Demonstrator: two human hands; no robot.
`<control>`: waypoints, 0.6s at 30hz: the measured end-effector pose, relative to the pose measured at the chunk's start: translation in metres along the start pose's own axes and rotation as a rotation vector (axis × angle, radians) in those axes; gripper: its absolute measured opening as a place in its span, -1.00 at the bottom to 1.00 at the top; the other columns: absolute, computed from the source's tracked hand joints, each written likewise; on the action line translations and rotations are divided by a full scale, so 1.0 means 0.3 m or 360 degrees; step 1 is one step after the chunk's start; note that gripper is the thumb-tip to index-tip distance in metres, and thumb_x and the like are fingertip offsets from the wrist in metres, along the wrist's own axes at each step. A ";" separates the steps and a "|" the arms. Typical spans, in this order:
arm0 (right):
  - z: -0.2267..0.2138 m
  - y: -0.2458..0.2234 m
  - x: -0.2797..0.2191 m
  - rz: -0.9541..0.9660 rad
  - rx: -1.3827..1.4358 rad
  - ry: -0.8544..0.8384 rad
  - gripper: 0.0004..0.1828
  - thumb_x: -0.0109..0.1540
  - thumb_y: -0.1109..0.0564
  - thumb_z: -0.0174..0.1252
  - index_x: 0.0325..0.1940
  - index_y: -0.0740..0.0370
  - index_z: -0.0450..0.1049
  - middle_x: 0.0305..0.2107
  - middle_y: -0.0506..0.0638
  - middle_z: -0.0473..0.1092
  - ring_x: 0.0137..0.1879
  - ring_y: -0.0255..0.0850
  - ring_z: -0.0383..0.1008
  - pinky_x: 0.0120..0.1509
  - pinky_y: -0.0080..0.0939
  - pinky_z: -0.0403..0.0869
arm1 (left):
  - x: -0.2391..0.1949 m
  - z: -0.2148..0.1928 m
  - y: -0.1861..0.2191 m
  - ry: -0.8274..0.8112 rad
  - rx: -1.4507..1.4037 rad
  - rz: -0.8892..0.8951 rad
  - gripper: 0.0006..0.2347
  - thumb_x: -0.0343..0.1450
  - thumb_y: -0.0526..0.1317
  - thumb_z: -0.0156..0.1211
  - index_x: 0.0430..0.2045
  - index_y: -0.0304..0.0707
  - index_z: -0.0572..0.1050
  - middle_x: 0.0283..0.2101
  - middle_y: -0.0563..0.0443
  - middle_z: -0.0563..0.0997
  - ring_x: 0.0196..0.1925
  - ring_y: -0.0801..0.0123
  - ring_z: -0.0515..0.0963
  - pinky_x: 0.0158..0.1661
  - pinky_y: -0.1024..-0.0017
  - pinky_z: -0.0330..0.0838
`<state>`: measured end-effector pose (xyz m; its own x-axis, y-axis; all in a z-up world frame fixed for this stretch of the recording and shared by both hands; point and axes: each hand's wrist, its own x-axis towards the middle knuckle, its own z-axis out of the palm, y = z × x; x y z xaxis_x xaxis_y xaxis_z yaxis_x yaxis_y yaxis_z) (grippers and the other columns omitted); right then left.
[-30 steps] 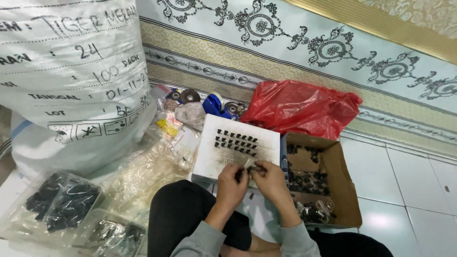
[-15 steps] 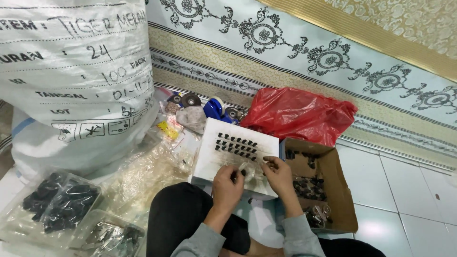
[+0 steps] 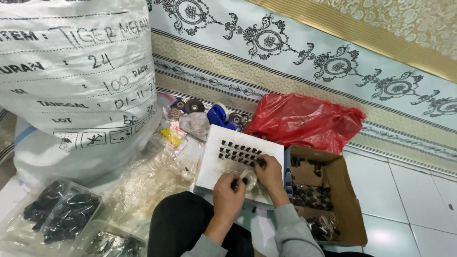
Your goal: The person sits on the floor and packs small black hardware pieces into a clear plastic bag. They place the filled bag into a white box, then continue picking individual pieces from a cardboard box and placing them into the white box.
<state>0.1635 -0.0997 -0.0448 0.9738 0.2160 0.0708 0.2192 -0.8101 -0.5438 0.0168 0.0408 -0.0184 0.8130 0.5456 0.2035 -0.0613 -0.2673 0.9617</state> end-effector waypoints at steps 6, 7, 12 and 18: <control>-0.006 0.022 0.017 0.0095 0.0153 0.0133 -0.73 0.24 0.11 0.22 0.01 0.18 0.54 -0.23 0.06 0.56 -0.20 -0.11 0.54 -0.06 -0.10 0.48 | -0.001 0.001 0.001 -0.0035 -0.0029 -0.0056 -0.94 0.35 -0.32 0.16 -0.48 -0.22 0.58 -0.46 0.02 0.55 -0.42 0.31 0.53 -0.36 0.36 0.43; -0.004 0.031 0.032 0.0095 0.0154 0.0131 -0.73 0.24 0.11 0.22 0.01 0.18 0.54 -0.23 0.06 0.56 -0.20 -0.11 0.54 -0.06 -0.10 0.48 | -0.001 0.002 0.000 -0.0034 -0.0027 -0.0058 -0.94 0.35 -0.32 0.16 -0.48 -0.22 0.58 -0.46 0.02 0.55 -0.42 0.31 0.53 -0.36 0.36 0.43; -0.004 0.039 0.085 -0.0040 0.0073 -0.0038 -0.52 0.27 0.11 0.15 0.30 0.11 0.46 0.03 0.15 0.48 0.11 0.03 0.50 0.23 -0.01 0.44 | -0.002 0.007 -0.006 -0.0053 -0.0023 -0.0078 -0.94 0.36 -0.31 0.16 -0.49 -0.22 0.57 -0.47 0.02 0.54 -0.43 0.30 0.53 -0.35 0.33 0.43; -0.071 -0.003 0.055 0.0170 0.0205 0.0030 -0.72 0.26 0.09 0.18 0.02 0.17 0.61 -0.08 0.04 0.58 -0.02 -0.09 0.57 0.09 -0.12 0.51 | 0.005 -0.001 0.012 0.0000 -0.0050 -0.0025 -0.94 0.36 -0.31 0.18 -0.50 -0.23 0.57 -0.48 0.01 0.55 -0.41 0.30 0.54 -0.34 0.34 0.43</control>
<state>0.1807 -0.1071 -0.0255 0.9924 0.1214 0.0219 0.1063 -0.7510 -0.6517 0.0175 0.0410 -0.0147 0.8141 0.5494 0.1882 -0.0667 -0.2335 0.9701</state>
